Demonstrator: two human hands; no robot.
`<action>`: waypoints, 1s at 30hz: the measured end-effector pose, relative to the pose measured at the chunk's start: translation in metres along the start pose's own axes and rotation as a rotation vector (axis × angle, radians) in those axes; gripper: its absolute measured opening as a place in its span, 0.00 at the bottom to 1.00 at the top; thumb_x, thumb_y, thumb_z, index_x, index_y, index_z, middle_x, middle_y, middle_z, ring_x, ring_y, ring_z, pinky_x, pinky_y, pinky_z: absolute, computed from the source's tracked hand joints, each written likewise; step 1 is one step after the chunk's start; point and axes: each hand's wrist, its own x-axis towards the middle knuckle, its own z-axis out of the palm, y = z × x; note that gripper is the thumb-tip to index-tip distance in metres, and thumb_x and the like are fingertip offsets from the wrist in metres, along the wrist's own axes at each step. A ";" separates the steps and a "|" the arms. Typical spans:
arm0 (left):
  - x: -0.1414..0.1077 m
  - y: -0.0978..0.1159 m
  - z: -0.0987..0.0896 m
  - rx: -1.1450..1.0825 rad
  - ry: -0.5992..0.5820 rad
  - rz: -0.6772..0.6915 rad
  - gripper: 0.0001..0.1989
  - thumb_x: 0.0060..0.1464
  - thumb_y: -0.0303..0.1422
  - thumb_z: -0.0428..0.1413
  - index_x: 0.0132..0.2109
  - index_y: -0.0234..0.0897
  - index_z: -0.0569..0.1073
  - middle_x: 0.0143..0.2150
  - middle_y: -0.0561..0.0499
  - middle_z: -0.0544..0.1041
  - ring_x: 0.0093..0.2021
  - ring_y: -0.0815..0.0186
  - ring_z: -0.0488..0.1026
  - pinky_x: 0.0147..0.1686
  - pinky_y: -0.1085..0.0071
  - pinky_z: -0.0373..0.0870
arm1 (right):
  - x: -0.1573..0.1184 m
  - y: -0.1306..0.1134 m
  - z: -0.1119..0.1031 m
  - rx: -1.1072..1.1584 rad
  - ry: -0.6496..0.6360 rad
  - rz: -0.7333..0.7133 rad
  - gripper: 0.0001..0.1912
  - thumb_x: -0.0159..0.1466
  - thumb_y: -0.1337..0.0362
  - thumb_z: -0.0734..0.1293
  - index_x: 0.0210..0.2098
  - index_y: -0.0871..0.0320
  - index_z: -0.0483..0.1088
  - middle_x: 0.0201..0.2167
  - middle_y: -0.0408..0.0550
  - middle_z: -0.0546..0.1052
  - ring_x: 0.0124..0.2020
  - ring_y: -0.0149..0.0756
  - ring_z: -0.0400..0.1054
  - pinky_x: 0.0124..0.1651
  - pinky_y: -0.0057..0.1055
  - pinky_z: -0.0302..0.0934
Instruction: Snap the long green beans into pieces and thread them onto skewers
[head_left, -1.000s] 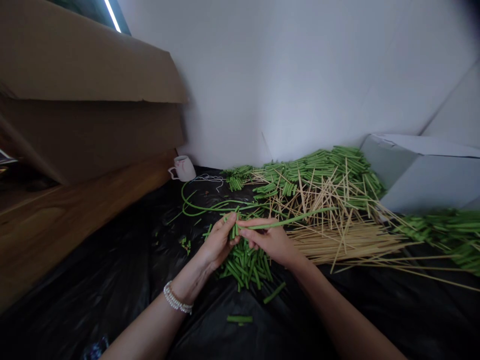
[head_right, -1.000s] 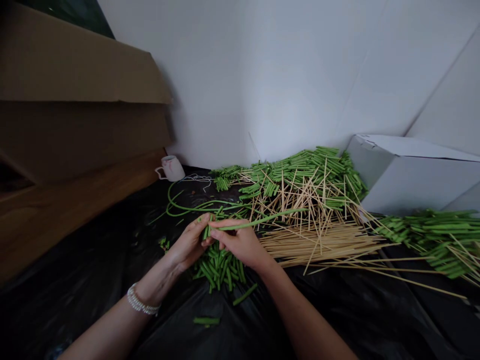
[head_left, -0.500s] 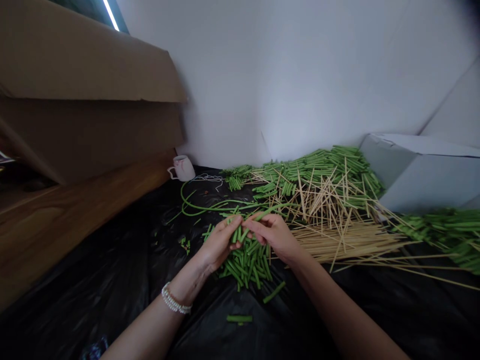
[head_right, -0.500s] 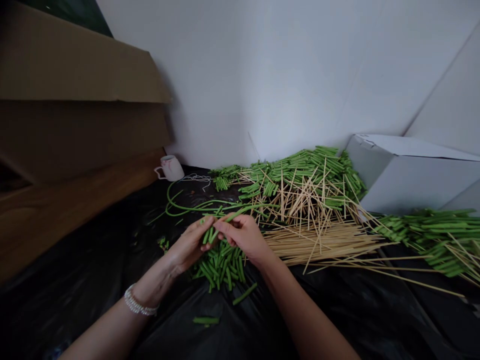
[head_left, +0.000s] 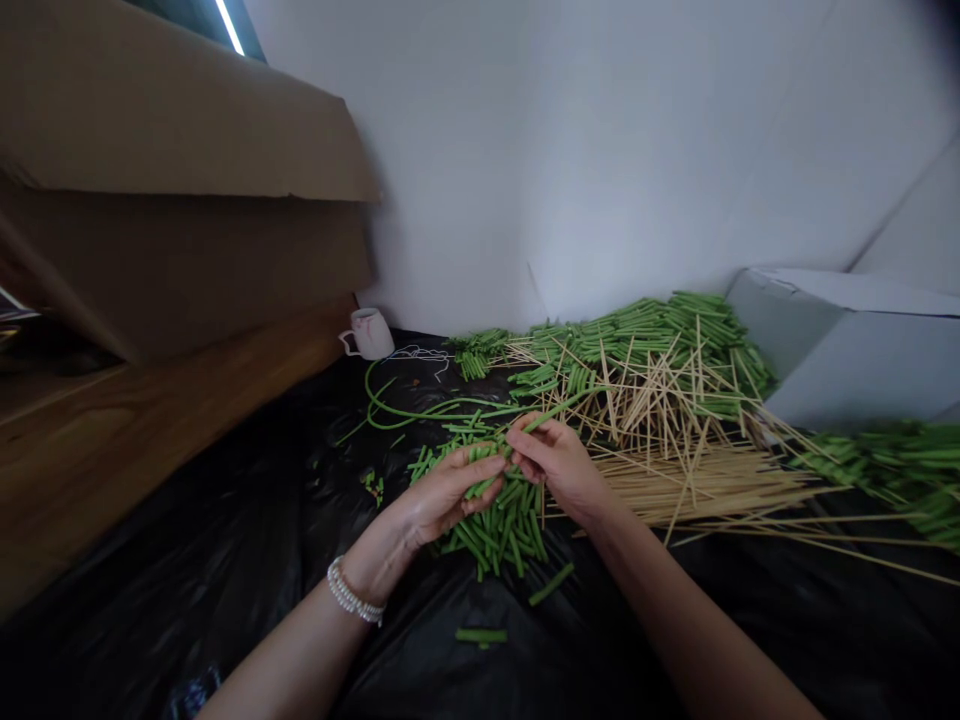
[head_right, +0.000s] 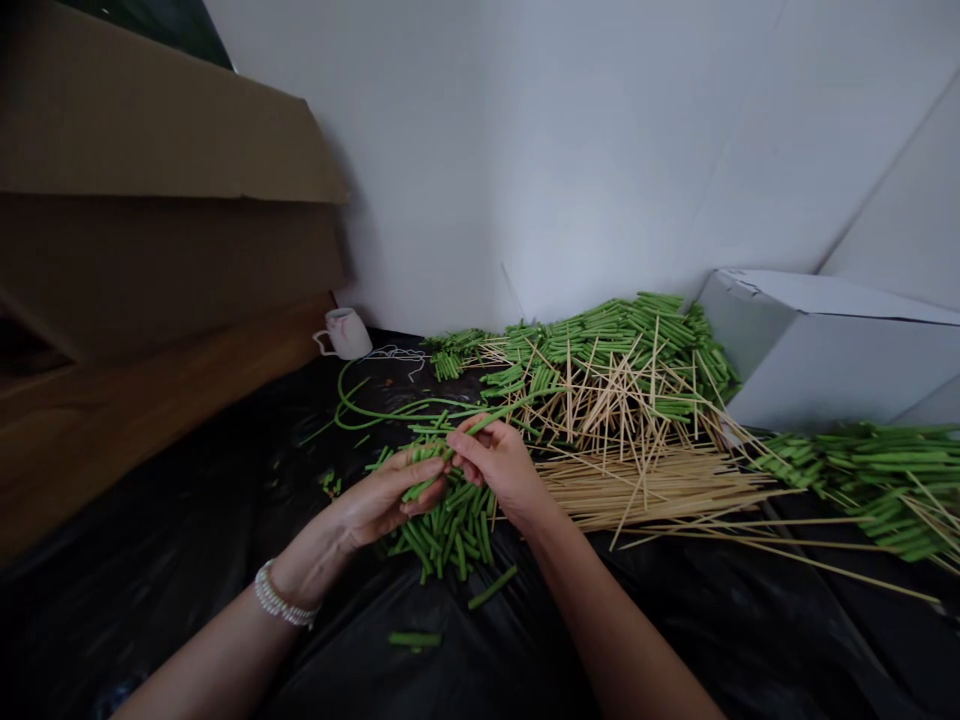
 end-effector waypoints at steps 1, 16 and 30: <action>0.001 -0.001 0.000 -0.001 -0.004 0.025 0.13 0.52 0.39 0.63 0.35 0.32 0.72 0.20 0.58 0.63 0.18 0.78 0.53 0.19 0.77 0.45 | 0.000 0.000 0.000 0.000 0.013 -0.018 0.17 0.52 0.53 0.75 0.29 0.58 0.69 0.17 0.37 0.71 0.15 0.23 0.57 0.17 0.22 0.48; 0.013 0.002 -0.011 -0.348 0.215 0.187 0.13 0.52 0.35 0.62 0.29 0.32 0.68 0.21 0.57 0.66 0.18 0.78 0.58 0.18 0.81 0.56 | -0.009 -0.003 0.009 -0.237 -0.148 -0.052 0.15 0.61 0.55 0.69 0.41 0.58 0.78 0.18 0.39 0.71 0.19 0.27 0.61 0.22 0.26 0.55; 0.005 -0.002 -0.005 -0.150 0.011 0.023 0.13 0.53 0.37 0.63 0.31 0.34 0.68 0.20 0.58 0.63 0.16 0.79 0.54 0.18 0.80 0.49 | -0.002 -0.002 0.002 -0.095 -0.082 -0.002 0.15 0.53 0.55 0.75 0.30 0.57 0.69 0.15 0.35 0.68 0.15 0.24 0.58 0.18 0.22 0.49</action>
